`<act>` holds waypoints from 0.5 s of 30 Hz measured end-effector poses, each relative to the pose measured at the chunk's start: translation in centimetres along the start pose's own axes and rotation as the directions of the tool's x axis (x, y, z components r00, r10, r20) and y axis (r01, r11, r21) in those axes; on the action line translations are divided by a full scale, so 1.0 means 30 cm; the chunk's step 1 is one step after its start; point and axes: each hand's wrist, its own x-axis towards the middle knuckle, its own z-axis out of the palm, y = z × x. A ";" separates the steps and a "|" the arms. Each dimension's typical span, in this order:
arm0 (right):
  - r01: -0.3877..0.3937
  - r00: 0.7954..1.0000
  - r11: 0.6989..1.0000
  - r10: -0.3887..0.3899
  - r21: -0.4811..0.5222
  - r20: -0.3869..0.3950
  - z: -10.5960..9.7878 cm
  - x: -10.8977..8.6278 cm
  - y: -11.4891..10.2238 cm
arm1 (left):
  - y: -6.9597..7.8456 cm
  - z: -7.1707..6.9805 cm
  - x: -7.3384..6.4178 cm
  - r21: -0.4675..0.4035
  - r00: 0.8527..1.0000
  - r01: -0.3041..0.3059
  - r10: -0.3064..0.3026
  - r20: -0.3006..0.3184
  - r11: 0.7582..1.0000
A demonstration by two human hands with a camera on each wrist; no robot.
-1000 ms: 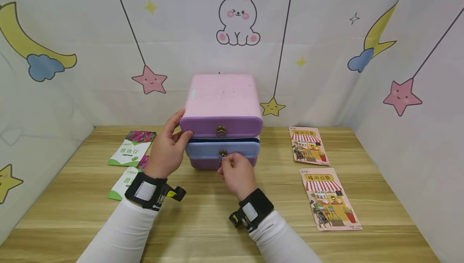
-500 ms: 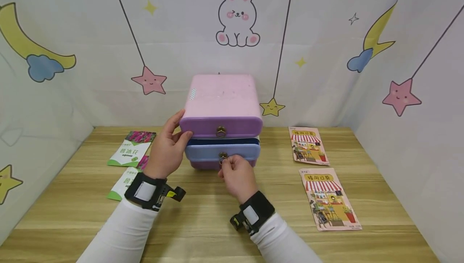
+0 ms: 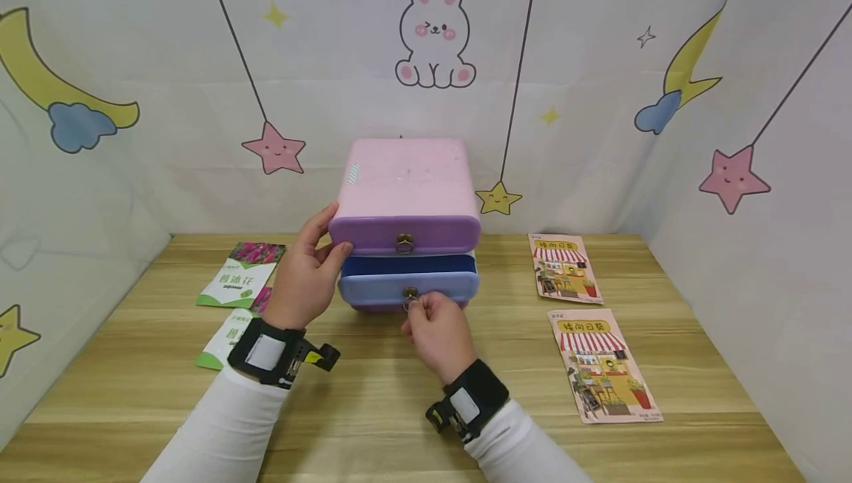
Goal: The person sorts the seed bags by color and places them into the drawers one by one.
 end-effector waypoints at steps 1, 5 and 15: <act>0.001 1.000 1.000 -0.001 -0.002 0.003 -0.001 -0.003 0.000 | 0.000 0.000 0.000 -0.002 1.000 0.000 0.000 0.000 1.000; 0.009 1.000 1.000 -0.009 -0.009 0.012 -0.006 -0.018 -0.001 | 0.001 0.000 0.001 -0.009 1.000 0.000 0.000 0.002 1.000; 0.002 0.999 0.999 -0.001 -0.038 0.034 -0.014 -0.055 -0.001 | 0.000 -0.005 0.002 -0.014 1.000 -0.015 0.016 0.005 1.000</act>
